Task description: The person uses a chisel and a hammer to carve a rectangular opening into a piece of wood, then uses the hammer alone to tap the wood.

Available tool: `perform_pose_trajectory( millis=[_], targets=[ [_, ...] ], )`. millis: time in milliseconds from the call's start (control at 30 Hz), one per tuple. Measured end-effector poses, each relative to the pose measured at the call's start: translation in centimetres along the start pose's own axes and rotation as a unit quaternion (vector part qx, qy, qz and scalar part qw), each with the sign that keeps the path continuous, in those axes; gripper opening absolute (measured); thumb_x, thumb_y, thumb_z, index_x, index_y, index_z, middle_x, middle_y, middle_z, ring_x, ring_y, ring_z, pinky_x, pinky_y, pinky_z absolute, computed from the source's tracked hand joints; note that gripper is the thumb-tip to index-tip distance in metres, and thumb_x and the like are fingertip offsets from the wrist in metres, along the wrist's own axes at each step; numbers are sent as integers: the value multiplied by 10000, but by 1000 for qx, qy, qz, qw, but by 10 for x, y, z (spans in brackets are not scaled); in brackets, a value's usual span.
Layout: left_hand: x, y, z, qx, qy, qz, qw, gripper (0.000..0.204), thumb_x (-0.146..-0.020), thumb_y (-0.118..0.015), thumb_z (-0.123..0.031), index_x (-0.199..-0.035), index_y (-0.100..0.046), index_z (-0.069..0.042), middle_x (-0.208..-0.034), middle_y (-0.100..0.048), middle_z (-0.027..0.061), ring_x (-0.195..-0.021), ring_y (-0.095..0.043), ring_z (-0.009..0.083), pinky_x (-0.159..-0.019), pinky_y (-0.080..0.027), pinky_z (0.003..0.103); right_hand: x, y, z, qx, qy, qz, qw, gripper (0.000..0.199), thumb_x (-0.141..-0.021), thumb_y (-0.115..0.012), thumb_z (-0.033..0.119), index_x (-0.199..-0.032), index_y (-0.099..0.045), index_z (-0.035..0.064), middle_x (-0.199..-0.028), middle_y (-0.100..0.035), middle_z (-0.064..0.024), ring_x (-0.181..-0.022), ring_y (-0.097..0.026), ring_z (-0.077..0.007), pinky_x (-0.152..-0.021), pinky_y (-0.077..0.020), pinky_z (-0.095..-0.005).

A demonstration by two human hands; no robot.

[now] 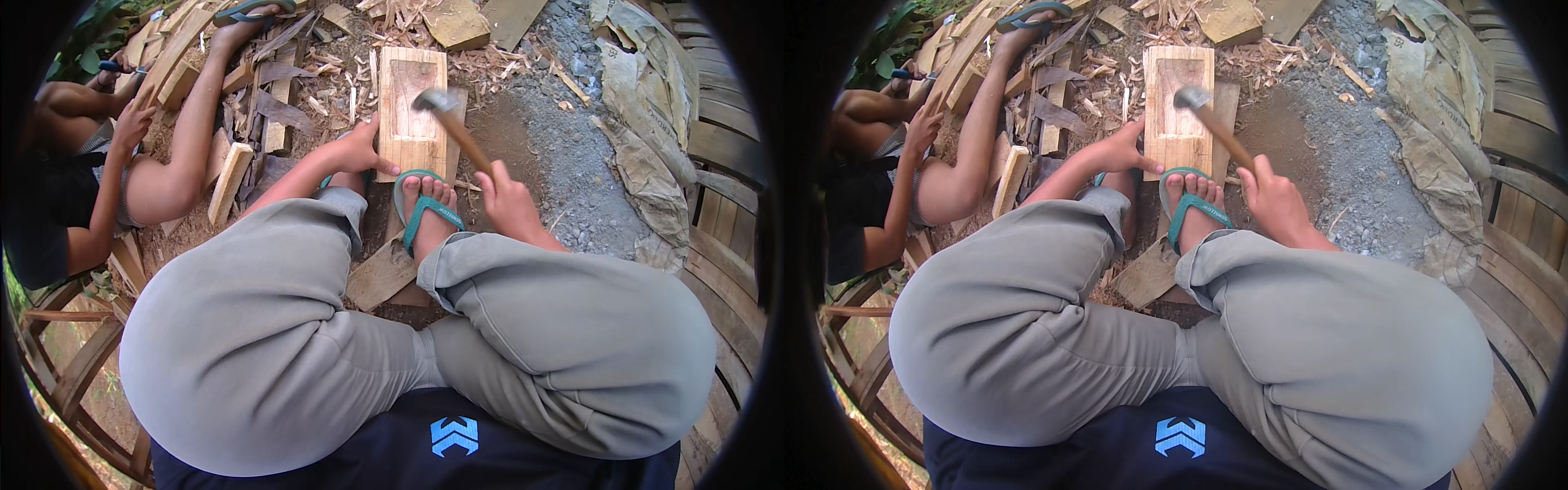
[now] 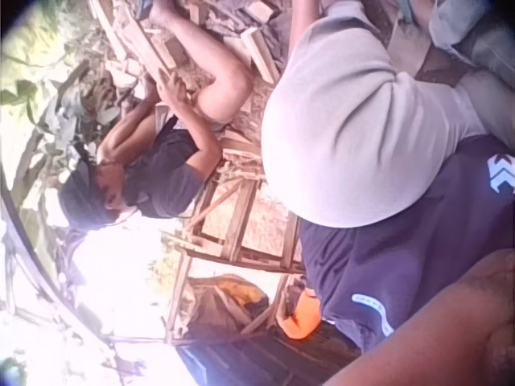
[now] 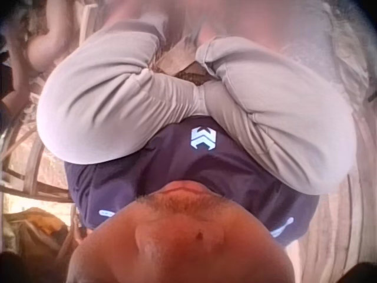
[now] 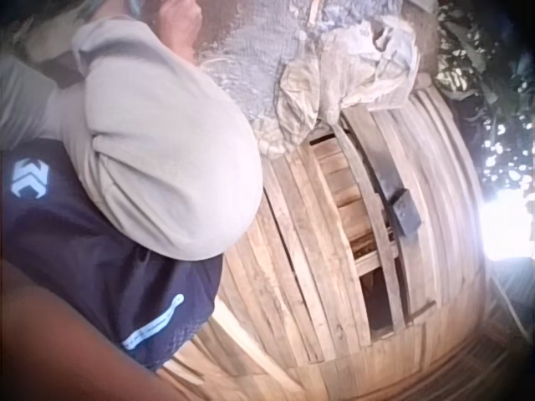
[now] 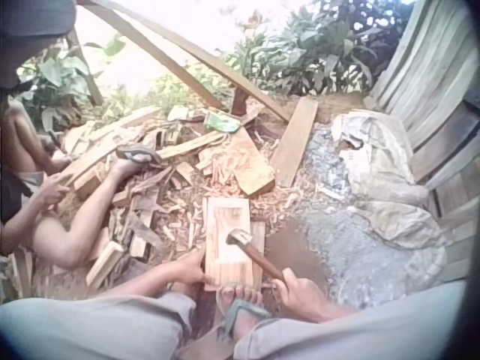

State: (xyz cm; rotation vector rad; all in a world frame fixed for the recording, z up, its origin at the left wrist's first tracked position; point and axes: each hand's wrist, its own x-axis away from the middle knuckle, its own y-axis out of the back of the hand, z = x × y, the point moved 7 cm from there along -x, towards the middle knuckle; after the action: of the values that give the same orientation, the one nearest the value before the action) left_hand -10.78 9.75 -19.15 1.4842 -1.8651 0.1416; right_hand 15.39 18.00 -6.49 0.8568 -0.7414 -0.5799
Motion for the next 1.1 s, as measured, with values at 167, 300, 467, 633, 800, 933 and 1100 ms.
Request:
perform_pose_trajectory(
  millis=[167, 300, 467, 633, 800, 933, 1100],
  targets=[
    [8, 2, -11, 36, -25, 0, 999, 1314, -617, -963, -376, -1564, -171, 73, -1505, -369, 364, -1421, -395, 434, -1195, -318, 420, -17, 24, 29, -31, -7, 7, 999, 319, -1040, -537, 378, -1029, -495, 62, -702, -650, -294, -725, -654, -521, -577, -505, -593],
    [-5, -5, 12, 17, -15, -44, 999, 1315, -611, -968, -388, -1548, -186, 103, -1473, -416, 360, -1405, -415, 440, -1190, -323, 419, -31, 4, 17, -49, 19, -49, 997, 332, -1044, -520, 397, -1041, -478, 67, -674, -647, -270, -706, -658, -515, -582, -510, -601],
    [10, 5, -9, 30, -25, -15, 999, 1292, -605, -978, -360, -1569, -213, 36, -1470, -453, 331, -1404, -427, 421, -1185, -330, 419, -36, 18, 13, 29, 14, 7, 999, 304, -1050, -504, 403, -1065, -480, 100, -674, -647, -264, -694, -657, -512, -570, -498, -614],
    [9, 0, -14, 113, -27, 10, 993, 1229, -630, -974, -275, -1566, -234, 21, -1454, -502, 292, -1389, -465, 377, -1175, -342, 401, -38, 15, 9, -91, 56, -111, 988, 303, -1051, -504, 399, -1054, -521, 97, -685, -655, -259, -697, -653, -518, -553, -503, -599],
    [10, 9, -13, 95, -47, -13, 994, 1235, -641, -966, -243, -1572, -202, 33, -1469, -495, 283, -1407, -450, 358, -1182, -330, 376, -54, 24, 21, 55, 39, 2, 998, 276, -1051, -508, 364, -1049, -501, 88, -713, -672, -251, -702, -654, -523, -583, -516, -606],
    [14, -5, -7, 113, 0, -9, 994, 1261, -638, -968, -236, -1576, -173, 47, -1484, -482, 279, -1417, -437, 345, -1192, -311, 365, -41, 19, 19, -102, 47, -82, 990, 313, -1056, -480, 400, -1057, -505, 88, -727, -678, -254, -734, -672, -505, -632, -523, -620],
    [13, 1, -9, 141, -50, 15, 989, 1240, -633, -971, -204, -1571, -198, 39, -1495, -480, 244, -1411, -438, 314, -1192, -310, 364, -64, 26, 19, 45, 45, 3, 998, 329, -1060, -475, 405, -1035, -523, 80, -700, -661, -260, -710, -666, -502, -566, -521, -588]
  ],
)
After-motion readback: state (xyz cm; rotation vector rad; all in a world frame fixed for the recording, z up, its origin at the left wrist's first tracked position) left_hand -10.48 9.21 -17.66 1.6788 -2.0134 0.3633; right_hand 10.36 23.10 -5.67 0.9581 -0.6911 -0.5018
